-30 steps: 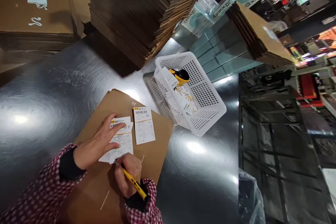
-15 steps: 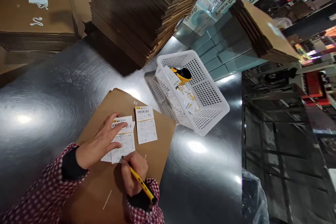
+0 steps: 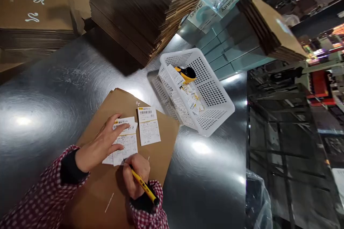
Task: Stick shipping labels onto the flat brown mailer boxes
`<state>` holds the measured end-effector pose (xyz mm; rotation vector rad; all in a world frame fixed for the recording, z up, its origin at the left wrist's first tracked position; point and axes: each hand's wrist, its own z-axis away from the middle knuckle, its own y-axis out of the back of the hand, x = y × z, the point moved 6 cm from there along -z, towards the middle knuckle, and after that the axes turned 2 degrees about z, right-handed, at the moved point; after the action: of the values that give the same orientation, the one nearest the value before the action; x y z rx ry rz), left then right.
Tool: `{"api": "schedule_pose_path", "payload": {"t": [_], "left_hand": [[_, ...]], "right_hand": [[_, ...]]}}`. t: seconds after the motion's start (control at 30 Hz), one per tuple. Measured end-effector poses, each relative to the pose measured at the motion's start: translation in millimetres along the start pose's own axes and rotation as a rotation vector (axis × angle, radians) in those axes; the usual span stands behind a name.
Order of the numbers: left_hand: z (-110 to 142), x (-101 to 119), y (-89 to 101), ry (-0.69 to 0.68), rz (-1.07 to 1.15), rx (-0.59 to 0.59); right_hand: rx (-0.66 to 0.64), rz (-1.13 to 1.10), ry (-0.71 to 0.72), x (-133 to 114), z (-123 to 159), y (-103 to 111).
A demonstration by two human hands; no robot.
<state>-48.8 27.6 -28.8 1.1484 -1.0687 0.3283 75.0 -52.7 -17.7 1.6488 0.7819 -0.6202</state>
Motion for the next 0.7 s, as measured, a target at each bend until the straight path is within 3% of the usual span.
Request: {"api": "schedule_pose_path", "payload": {"t": [0.27,0.43,0.7], "left_hand": [[-0.2,1.8,2.2,0.028,0.014,-0.017],[0.0,1.3,2.1,0.029,0.026,-0.017],[0.5,3.9,3.5,0.025,0.015,-0.008]], "right_hand": [[-0.007,-0.025,-0.012,1.0,-0.1,0.7],[0.055,0.032,-0.054,3.9,0.7,4.5],[-0.018,-0.04,-0.052,6.6,2.7,0.3]]}}
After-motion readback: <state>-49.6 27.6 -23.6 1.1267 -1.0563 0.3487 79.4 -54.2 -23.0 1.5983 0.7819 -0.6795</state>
